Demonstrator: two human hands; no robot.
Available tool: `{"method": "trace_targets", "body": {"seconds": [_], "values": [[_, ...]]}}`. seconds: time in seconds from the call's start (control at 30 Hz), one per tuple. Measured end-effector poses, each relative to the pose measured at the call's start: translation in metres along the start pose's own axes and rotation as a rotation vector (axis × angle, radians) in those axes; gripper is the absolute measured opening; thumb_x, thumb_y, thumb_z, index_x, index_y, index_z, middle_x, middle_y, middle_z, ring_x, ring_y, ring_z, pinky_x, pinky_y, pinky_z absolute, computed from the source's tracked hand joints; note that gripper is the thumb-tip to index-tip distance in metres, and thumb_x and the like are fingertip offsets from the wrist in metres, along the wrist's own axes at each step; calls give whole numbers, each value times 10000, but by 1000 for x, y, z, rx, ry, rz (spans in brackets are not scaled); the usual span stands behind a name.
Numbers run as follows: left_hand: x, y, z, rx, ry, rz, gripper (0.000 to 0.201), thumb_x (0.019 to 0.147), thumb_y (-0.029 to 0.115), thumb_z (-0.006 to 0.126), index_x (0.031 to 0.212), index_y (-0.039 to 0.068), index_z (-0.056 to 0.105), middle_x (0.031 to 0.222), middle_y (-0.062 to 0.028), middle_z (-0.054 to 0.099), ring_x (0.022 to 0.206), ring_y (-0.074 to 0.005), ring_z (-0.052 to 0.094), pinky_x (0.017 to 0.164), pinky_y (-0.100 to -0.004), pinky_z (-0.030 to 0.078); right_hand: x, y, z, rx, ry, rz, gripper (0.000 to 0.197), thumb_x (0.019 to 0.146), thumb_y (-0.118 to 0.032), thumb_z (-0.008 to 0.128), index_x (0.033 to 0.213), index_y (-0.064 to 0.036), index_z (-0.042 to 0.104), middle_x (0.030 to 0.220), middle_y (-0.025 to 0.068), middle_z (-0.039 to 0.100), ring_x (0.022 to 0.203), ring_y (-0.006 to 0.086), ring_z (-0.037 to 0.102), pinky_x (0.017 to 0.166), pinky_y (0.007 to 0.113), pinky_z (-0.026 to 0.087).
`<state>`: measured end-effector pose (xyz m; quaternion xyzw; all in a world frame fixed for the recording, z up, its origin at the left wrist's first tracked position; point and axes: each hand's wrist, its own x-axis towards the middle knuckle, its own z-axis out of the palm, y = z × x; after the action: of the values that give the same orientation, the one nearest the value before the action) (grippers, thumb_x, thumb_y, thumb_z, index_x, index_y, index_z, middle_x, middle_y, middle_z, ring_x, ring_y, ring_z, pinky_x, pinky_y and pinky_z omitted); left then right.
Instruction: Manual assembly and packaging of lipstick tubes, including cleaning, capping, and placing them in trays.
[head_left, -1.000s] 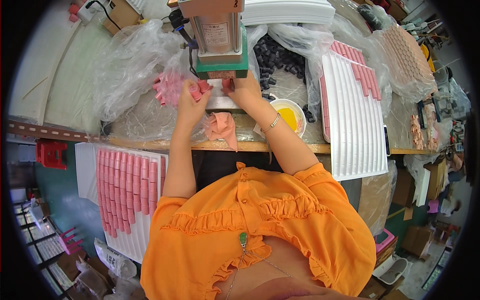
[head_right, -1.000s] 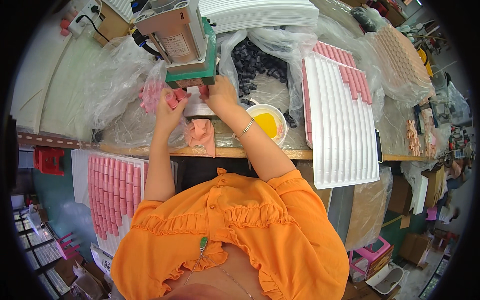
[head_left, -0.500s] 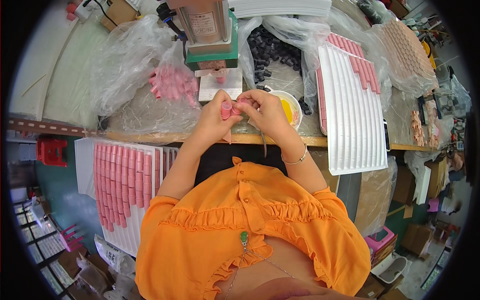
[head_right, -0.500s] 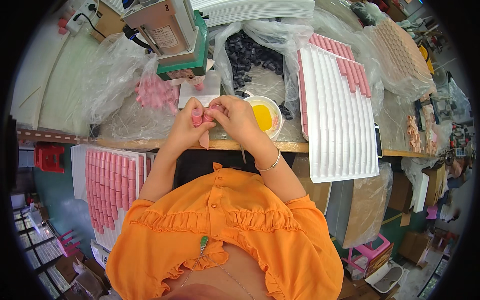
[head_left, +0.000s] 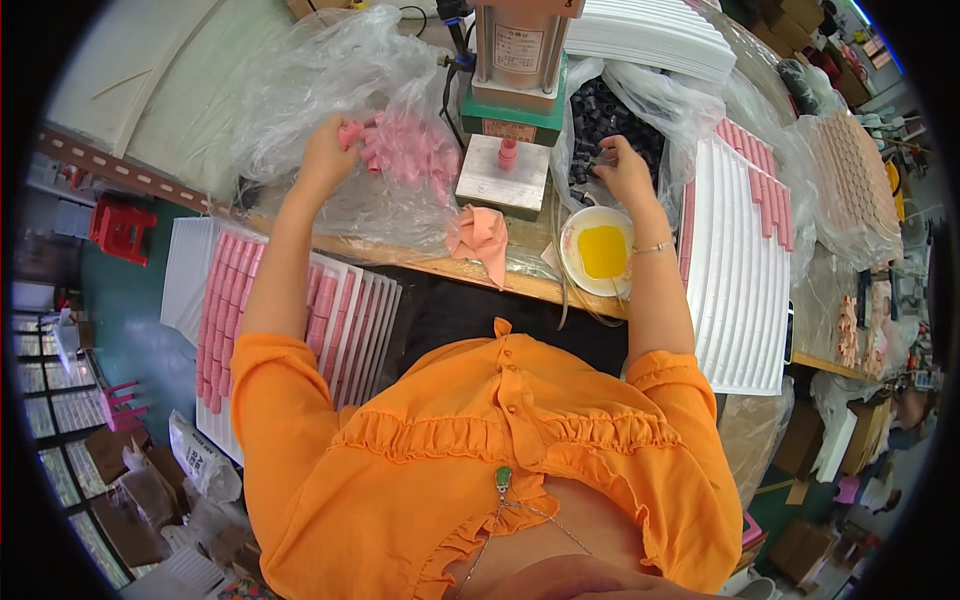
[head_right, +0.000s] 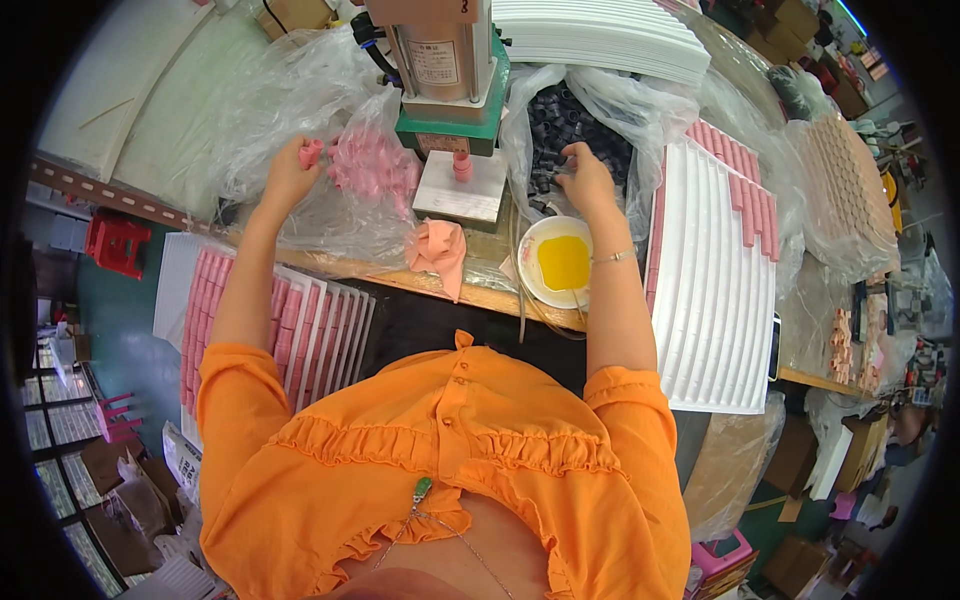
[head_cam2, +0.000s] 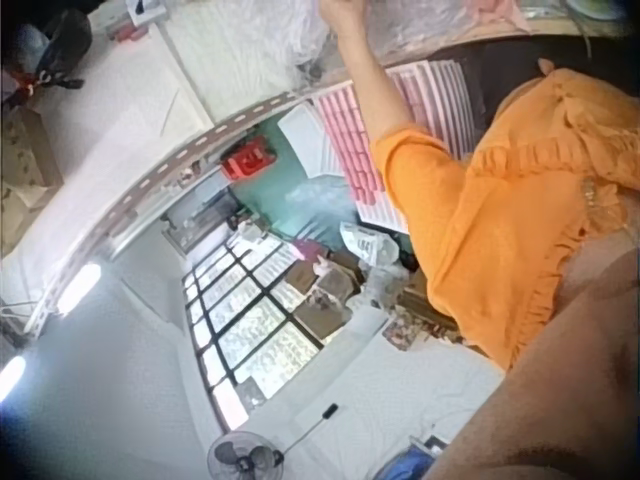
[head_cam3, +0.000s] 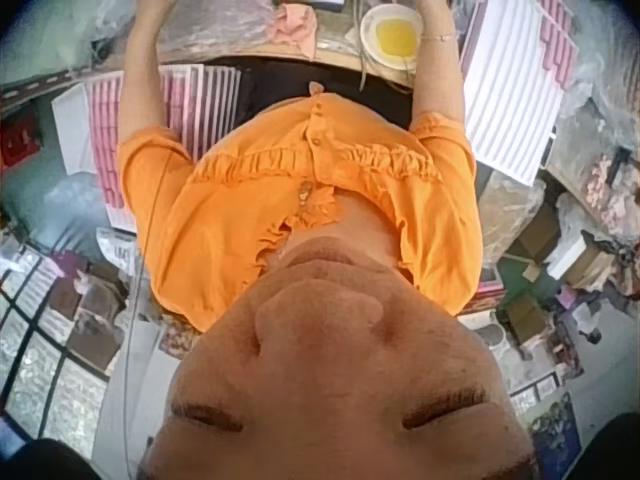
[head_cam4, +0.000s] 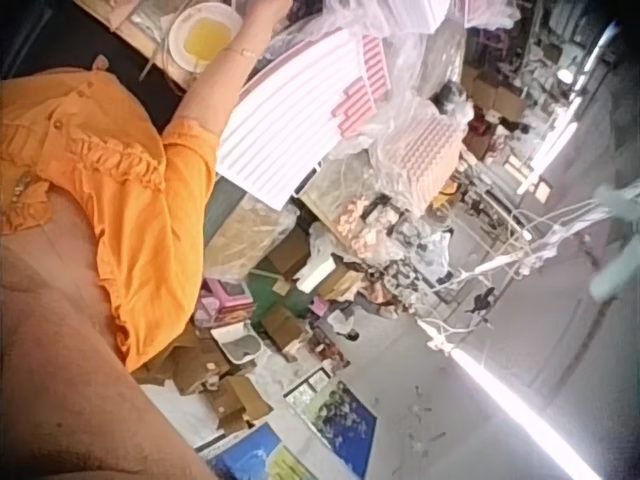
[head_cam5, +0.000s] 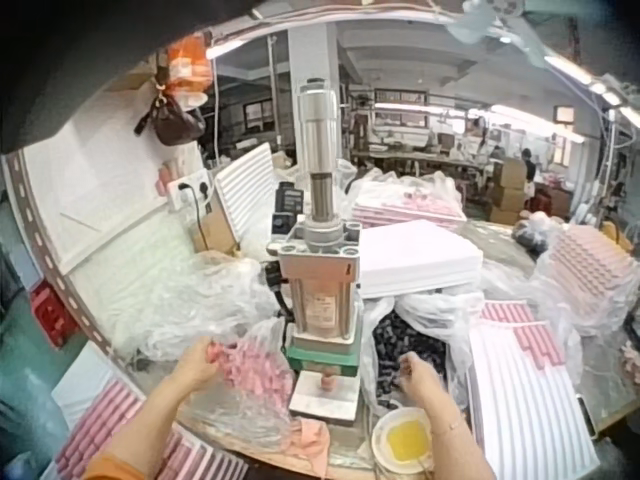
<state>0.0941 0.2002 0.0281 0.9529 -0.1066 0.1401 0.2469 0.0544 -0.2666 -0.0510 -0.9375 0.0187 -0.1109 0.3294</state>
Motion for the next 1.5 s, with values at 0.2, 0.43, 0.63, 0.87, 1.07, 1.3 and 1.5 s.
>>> {"method": "trace_targets", "body": {"seconds": [0.2,0.43,0.63,0.87,1.07,1.3,1.5], "values": [[12,-27,48,102,-174,-4,347,761,92,686,1090,82,576,972,-230,659,968,-440,611,756,-500,482,5,-12,5,-133,-102,107,412,711,-84,774,1085,-109,603,943,127,685,944,322,653,807,423,504],[-11,14,-20,-30,-207,40,356,711,-8,743,994,67,540,872,-109,658,807,-251,638,740,-337,487,-73,-44,-57,234,94,231,158,754,-73,754,891,-24,693,955,162,688,899,307,668,773,348,522],[-54,127,-18,-771,-458,13,363,705,-23,795,920,79,520,888,20,580,827,-76,549,747,-232,452,-147,-65,-58,-20,228,-217,123,716,-99,767,822,-68,713,1035,98,668,959,276,619,789,377,469],[-83,195,27,-959,-454,61,309,742,-74,750,945,51,554,954,-41,661,884,-90,603,780,-239,499,-154,-63,-50,-369,172,-291,94,672,-131,762,762,-135,734,1024,43,655,1044,250,539,843,422,375],[-95,219,64,-967,-389,109,286,749,-104,732,929,29,553,972,-62,675,866,-95,620,763,-235,511,-156,-104,-86,346,335,-287,118,721,-148,776,823,-131,721,1033,43,655,1003,266,565,814,382,411],[-96,255,86,-915,-384,213,259,759,-99,733,915,20,564,936,-52,667,836,-90,620,758,-218,507,-148,-116,-96,-36,356,-377,101,719,-147,753,806,-116,714,1044,27,631,1006,234,558,858,388,375],[-94,269,103,-992,-396,196,276,771,-112,713,940,35,552,935,-32,640,854,-93,601,774,-227,501,-131,-82,-148,128,135,-322,161,800,-146,746,944,-84,713,1137,87,645,1016,248,601,857,347,476]]}}
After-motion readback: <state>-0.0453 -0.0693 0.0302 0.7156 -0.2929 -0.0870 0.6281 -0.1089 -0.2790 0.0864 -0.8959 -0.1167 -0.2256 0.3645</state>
